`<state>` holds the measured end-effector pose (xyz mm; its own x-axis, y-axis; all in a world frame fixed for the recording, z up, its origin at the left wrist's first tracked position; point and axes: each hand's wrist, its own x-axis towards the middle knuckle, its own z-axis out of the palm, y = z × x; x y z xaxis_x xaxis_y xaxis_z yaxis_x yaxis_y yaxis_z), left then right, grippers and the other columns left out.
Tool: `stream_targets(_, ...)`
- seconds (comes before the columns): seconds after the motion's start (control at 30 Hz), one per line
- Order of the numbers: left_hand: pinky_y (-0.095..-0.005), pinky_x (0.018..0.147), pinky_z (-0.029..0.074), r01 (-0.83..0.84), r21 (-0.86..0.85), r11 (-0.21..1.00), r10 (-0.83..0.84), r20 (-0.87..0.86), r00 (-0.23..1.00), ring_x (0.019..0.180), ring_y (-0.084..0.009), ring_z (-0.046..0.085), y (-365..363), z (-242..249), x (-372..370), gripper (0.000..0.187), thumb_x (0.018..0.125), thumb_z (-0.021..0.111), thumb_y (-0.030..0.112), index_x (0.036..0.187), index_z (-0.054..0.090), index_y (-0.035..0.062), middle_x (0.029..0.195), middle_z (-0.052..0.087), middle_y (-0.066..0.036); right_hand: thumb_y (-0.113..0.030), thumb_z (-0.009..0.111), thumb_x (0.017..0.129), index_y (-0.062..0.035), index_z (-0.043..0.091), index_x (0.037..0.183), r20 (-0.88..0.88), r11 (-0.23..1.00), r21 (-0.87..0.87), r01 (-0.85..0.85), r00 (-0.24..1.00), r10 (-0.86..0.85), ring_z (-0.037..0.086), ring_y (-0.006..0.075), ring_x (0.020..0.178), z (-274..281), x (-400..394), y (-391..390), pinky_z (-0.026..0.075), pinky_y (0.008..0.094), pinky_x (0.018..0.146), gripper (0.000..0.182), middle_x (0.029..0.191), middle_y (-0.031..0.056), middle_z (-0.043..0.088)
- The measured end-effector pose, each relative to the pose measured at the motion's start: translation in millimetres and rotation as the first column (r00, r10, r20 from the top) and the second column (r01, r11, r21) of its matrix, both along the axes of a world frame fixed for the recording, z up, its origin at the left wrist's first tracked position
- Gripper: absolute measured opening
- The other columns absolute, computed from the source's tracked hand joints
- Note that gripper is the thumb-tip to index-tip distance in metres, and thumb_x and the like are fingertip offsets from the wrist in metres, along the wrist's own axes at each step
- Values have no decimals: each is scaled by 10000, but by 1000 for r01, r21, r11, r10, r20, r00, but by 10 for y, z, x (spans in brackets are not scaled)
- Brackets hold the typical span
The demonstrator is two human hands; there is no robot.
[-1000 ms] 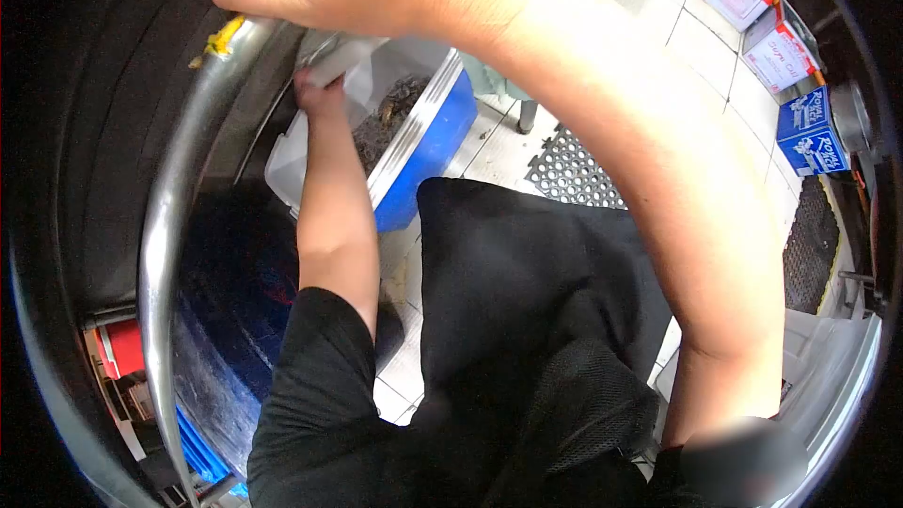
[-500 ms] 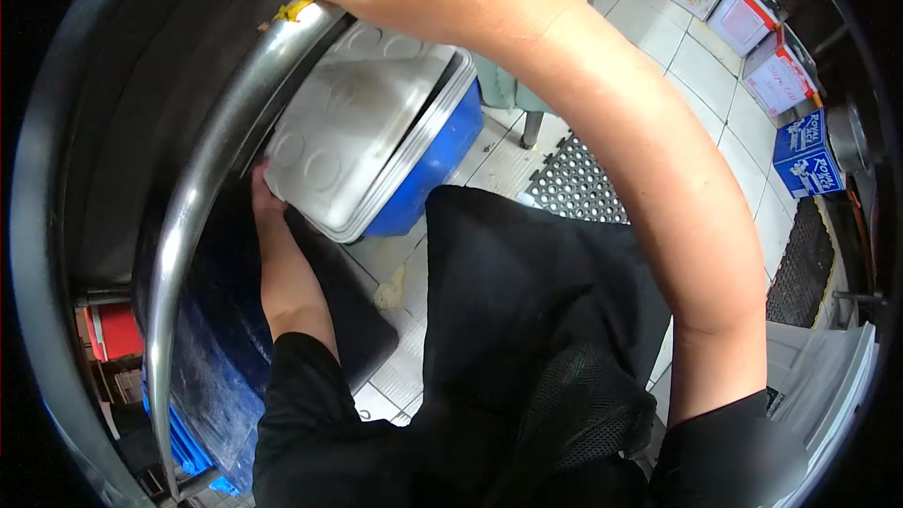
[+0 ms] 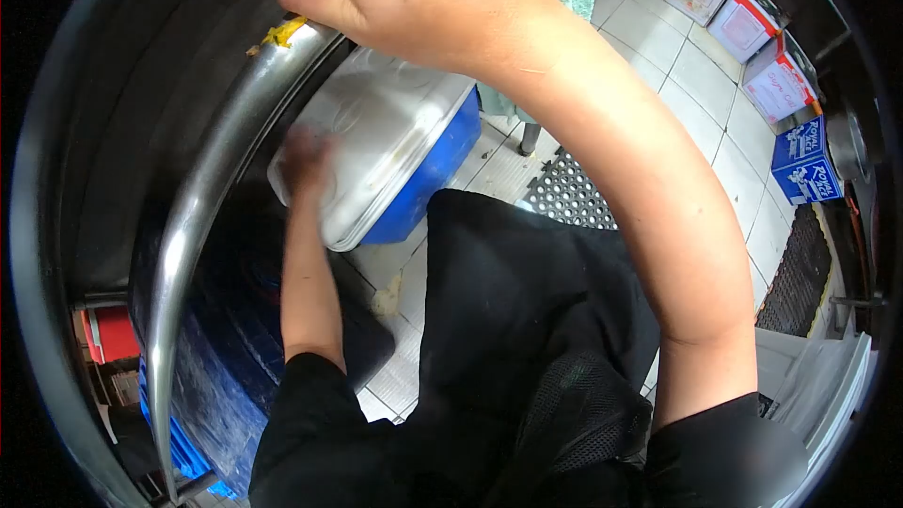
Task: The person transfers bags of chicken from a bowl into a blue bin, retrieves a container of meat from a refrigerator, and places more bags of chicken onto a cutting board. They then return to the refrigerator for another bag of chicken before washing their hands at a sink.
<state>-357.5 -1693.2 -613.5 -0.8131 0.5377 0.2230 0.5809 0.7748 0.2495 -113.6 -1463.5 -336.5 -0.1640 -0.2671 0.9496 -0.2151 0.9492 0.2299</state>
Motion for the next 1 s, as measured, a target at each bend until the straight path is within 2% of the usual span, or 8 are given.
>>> stream_targets(0.03, -563, 1072, 163, -60, -242, 968, 66, 16, 998, 1362, -345, 205, 265, -63, 414, 719, 860, 376, 608, 1402, 332, 138, 1486, 242, -108, -212, 539, 837, -98, 571, 570, -53, 996, -19, -91, 995, 90, 575, 259, 475, -6, -30, 6, 456, 386, 447, 292, 513, 65, 550)
stream_targets(0.2, -598, 1064, 104, -103, -204, 974, 104, -3, 995, 1386, -317, 150, 328, -104, 395, 695, 868, 329, 626, 1410, 328, 191, 1508, 190, -90, -243, 568, 814, -113, 583, 573, 174, 990, -73, 118, 979, -104, 583, 263, 481, 46, 110, -55, 465, 417, 472, 274, 523, 55, 569)
stream_targets(0.3, -498, 1028, 296, -46, -131, 990, 89, 350, 932, 1243, -372, 407, 367, 363, 620, 651, 883, 360, 579, 1388, 366, 169, 1361, 433, -162, -335, 636, 709, -148, 599, 489, 242, 960, -271, 69, 970, -2, 582, 182, 551, -14, 65, -118, 430, 339, 533, 291, 492, 22, 539)
stream_targets(0.43, -483, 1013, 321, 3, -87, 996, 30, 382, 924, 1220, -376, 428, 188, 633, 782, 608, 879, 417, 511, 1364, 391, 145, 1333, 453, -178, -275, 671, 669, -145, 593, 513, 257, 941, -335, 45, 965, 46, 558, 198, 591, 83, 152, -109, 433, 330, 627, 218, 514, 4, 524)
stream_targets(0.57, -464, 992, 354, 114, 34, 993, -119, 375, 919, 1189, -381, 456, 70, 1040, 1722, 554, 875, 493, 420, 1331, 424, 113, 1296, 480, -199, -243, 670, 648, -130, 643, 689, 607, 916, -385, 113, 778, 160, 586, 235, 784, 318, 501, -74, 439, 391, 823, 123, 750, 44, 598)
stream_targets(0.7, -454, 983, 367, 277, 57, 959, -278, 366, 888, 1205, -379, 433, -128, 1430, 2689, 482, 849, 580, 322, 1254, 487, 77, 1285, 477, -224, -183, 676, 703, -115, 591, 1130, 731, 868, -488, 91, 586, 350, 448, 293, 1194, 665, 1413, -115, 367, 410, 985, 441, 1315, 92, 470)
stream_targets(0.9, -382, 848, 462, 367, -88, 926, -152, 804, 575, 983, -308, 594, -369, 2784, 3606, 411, 836, 608, 348, 1123, 586, 55, 1086, 616, -159, -287, 549, 846, -146, 574, 1181, 808, 588, -404, 700, -28, 589, 589, 297, 1018, 597, 3505, 265, 467, 382, 864, 365, 1125, 136, 614)
stream_targets(1.0, -365, 802, 481, 376, -36, 926, -175, 840, 513, 912, -283, 622, -244, 3353, 3768, 386, 833, 621, 339, 1105, 604, 66, 1035, 641, -146, -314, 535, 847, -157, 589, 1153, 780, 529, -332, 781, -88, 620, 618, 310, 936, 544, 4134, 586, 482, 389, 828, 349, 1018, 135, 654)
